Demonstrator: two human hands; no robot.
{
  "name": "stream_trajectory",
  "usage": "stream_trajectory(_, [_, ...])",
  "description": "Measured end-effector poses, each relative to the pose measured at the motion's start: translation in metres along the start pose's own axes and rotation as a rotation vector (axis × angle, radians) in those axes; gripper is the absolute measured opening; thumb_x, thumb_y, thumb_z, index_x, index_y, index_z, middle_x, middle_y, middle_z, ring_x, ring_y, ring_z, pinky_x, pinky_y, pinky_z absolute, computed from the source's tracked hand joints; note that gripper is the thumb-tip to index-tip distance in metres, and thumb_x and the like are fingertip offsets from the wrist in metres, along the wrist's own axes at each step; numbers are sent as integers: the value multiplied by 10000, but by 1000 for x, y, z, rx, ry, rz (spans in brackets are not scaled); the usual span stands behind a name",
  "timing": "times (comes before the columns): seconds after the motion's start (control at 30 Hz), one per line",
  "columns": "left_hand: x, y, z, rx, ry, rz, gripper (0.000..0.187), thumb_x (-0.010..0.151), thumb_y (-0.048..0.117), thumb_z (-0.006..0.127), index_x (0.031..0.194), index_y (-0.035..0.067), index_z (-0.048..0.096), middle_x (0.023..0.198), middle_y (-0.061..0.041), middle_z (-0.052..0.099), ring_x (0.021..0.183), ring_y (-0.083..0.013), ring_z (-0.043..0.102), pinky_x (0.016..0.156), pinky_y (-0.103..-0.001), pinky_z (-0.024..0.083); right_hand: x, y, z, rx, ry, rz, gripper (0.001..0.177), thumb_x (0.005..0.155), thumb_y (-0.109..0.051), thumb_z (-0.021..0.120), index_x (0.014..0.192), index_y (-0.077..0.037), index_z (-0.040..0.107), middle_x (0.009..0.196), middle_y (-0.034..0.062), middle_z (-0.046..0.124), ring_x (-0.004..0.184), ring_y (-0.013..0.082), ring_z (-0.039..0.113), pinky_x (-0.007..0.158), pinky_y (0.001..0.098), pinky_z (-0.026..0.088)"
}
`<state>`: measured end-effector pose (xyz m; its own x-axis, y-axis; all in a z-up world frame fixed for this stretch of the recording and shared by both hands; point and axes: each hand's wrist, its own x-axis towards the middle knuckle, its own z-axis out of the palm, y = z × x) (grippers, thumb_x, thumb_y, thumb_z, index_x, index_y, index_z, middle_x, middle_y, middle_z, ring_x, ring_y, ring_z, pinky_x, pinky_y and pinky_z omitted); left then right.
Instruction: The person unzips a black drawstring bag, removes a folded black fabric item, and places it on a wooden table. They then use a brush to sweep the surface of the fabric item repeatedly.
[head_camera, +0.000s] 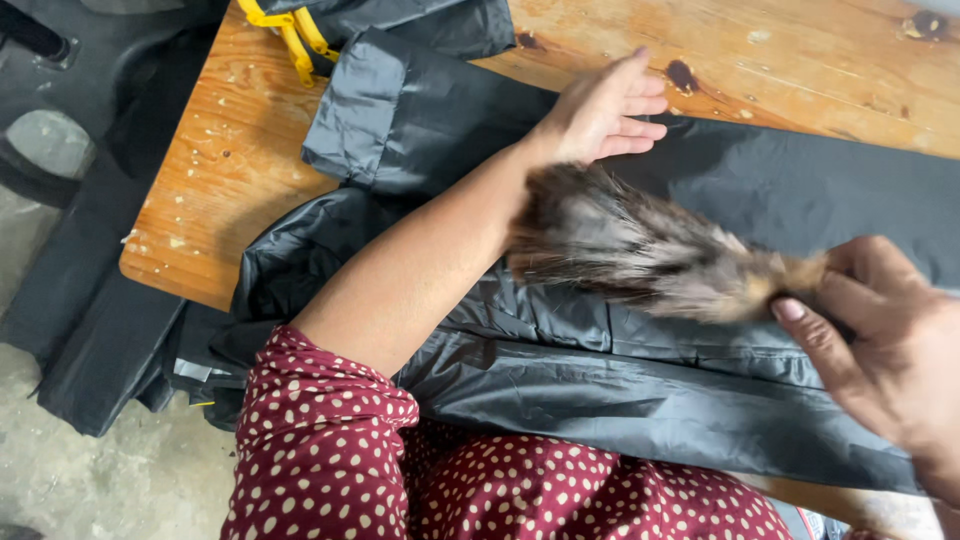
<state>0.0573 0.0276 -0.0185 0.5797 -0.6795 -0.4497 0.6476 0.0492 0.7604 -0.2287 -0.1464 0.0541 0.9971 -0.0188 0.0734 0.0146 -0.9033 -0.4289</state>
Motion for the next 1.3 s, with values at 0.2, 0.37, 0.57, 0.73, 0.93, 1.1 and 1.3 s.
stream_trajectory(0.2, [-7,-3,11,156,-15,92,875,712,515,537,1379,-50,594,1464,-275,625,1104,-388,766,929,-414,640,-23,58,51,-498,178,-10,273,1150,-330,732,986,-112,735,1103,12,671,795,243,651,628,390,488])
stream_trajectory(0.37, [-10,-20,18,454,117,313,472,855,372,618,1202,93,773,970,-9,794,910,-175,821,770,-254,676,-25,-7,37,-72,-91,-49,274,933,-340,672,752,-150,593,711,-33,530,585,139,601,515,331,407])
stream_trajectory(0.57, [23,-43,5,721,119,571,404,864,373,643,1152,127,786,1201,-30,811,1158,-138,763,924,-233,577,-16,41,57,-576,134,-28,497,1084,-519,746,822,-150,542,873,-2,598,731,221,631,573,369,420])
stream_trajectory(0.73, [23,-44,3,749,119,584,371,866,355,651,1129,136,794,1209,-27,802,1163,-152,757,969,-267,597,-12,8,31,-91,-230,36,414,931,-397,710,701,-124,500,667,-10,459,563,146,476,550,337,391])
stream_trajectory(0.93, [17,-46,7,709,94,573,369,883,322,659,1153,99,776,1216,-53,794,1162,-164,754,979,-289,615,-14,15,26,-103,-176,58,448,891,-409,736,676,-118,472,644,-9,455,588,156,441,591,337,379])
stream_trajectory(1.1, [3,-38,8,738,94,531,427,888,358,642,1223,113,743,1259,-54,779,1113,-243,790,957,-303,628,-19,30,26,-132,-97,135,520,923,-366,717,664,-85,364,644,27,381,603,196,378,609,366,336])
stream_trajectory(1.3, [5,-39,10,759,101,501,411,883,351,649,1209,123,751,1244,-19,785,1065,-228,797,914,-282,638,-29,52,24,-110,-377,229,314,779,-379,813,728,-201,560,675,-71,557,626,90,509,596,266,446])
